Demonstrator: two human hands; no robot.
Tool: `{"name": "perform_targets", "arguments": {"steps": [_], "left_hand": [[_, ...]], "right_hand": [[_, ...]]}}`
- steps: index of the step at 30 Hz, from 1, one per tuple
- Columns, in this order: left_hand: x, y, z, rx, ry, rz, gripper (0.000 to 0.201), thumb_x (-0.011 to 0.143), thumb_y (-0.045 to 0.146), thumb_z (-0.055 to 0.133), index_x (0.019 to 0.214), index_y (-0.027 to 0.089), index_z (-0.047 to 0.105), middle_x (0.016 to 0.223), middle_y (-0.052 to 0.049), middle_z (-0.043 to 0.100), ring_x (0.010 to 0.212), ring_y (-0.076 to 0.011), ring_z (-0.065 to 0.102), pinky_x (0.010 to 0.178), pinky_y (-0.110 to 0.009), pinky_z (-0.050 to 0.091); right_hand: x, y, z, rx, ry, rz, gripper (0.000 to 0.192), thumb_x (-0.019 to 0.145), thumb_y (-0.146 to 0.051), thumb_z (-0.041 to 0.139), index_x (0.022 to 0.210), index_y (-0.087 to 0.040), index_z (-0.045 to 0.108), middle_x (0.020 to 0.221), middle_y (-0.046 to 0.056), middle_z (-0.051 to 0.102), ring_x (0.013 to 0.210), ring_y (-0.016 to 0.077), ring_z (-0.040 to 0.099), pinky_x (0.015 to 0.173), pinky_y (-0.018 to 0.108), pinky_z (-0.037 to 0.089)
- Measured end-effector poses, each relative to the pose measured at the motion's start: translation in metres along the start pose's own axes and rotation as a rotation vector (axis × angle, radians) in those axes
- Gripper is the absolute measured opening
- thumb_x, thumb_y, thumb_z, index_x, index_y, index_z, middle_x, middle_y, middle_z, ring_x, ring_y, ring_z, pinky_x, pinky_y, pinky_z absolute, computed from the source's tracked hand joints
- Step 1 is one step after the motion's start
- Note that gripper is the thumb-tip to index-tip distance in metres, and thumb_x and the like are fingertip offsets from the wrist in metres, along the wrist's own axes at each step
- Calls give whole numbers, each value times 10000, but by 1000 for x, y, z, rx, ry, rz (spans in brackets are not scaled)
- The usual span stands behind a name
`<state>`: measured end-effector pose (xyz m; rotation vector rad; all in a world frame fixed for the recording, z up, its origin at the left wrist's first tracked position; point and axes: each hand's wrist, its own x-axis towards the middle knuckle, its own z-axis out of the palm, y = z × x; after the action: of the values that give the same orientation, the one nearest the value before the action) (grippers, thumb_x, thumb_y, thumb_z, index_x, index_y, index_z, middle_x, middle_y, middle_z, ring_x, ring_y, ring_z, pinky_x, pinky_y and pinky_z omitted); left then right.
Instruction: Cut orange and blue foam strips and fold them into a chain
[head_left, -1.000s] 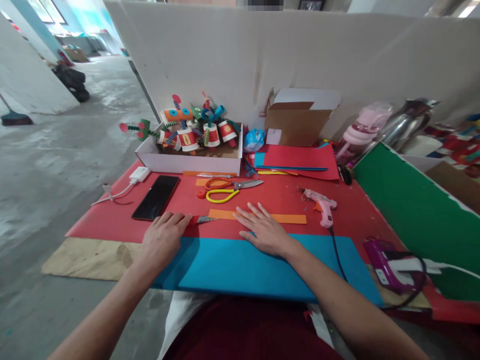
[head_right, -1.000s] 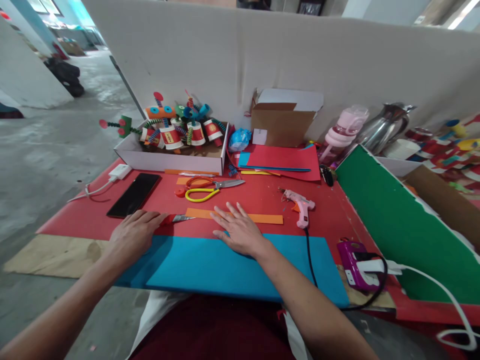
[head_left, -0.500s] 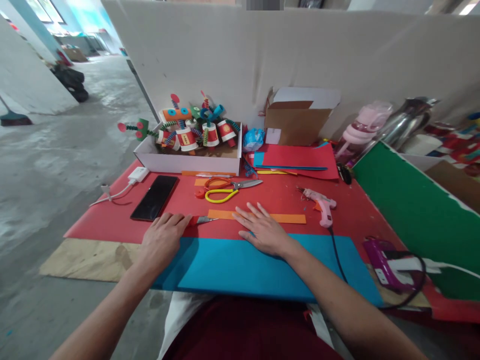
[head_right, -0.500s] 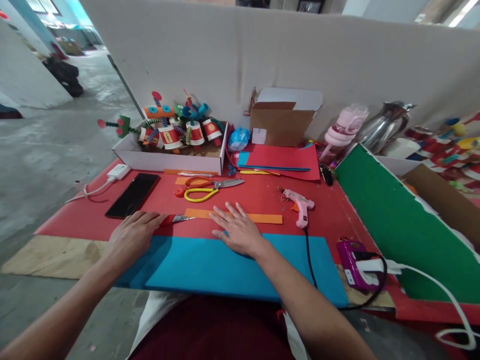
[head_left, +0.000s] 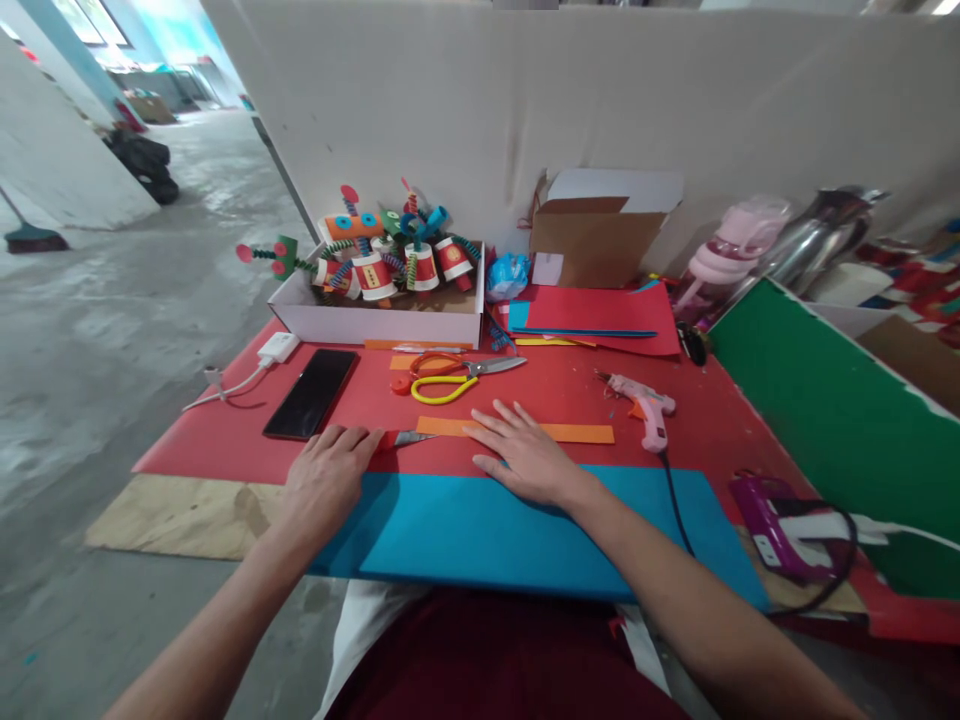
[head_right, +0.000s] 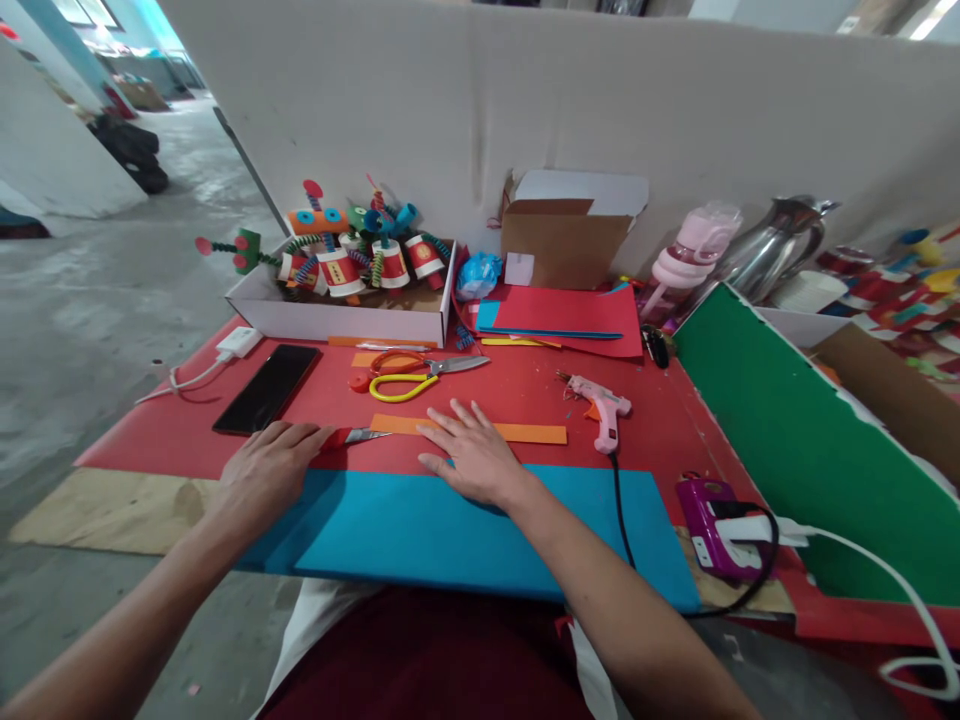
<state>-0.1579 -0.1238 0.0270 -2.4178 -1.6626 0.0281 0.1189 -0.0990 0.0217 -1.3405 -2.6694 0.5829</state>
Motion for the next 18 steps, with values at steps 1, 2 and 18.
{"name": "perform_targets", "arguments": {"steps": [1,2,18], "left_hand": [[0,0,0,1,-1,3,443,850,62,342,1190,167,607,1113,-121,659,954,-256,571,793,-365,456],[0,0,0,1,-2,5,441,849,62,346,1186,173,608,1110,-117,660,950,-253,572,794,-361,454],[0,1,0,-6,2,10,447,836,52,350,1173,166,621,1089,-123,666,935,-253,577,798,-356,447]], "right_hand": [[2,-1,0,16,4,-13,558,938,-544,288,1386,-242,426,1521,22,288,1429,261,154,1166,489,153],[3,-2,0,33,6,-29,568,939,-543,283,1385,-222,428,1526,33,275,1429,251,159,1167,470,169],[9,-1,14,-21,6,-87,675,927,-577,278,1463,-167,256,1532,64,239,1429,240,150,1182,447,123]]}}
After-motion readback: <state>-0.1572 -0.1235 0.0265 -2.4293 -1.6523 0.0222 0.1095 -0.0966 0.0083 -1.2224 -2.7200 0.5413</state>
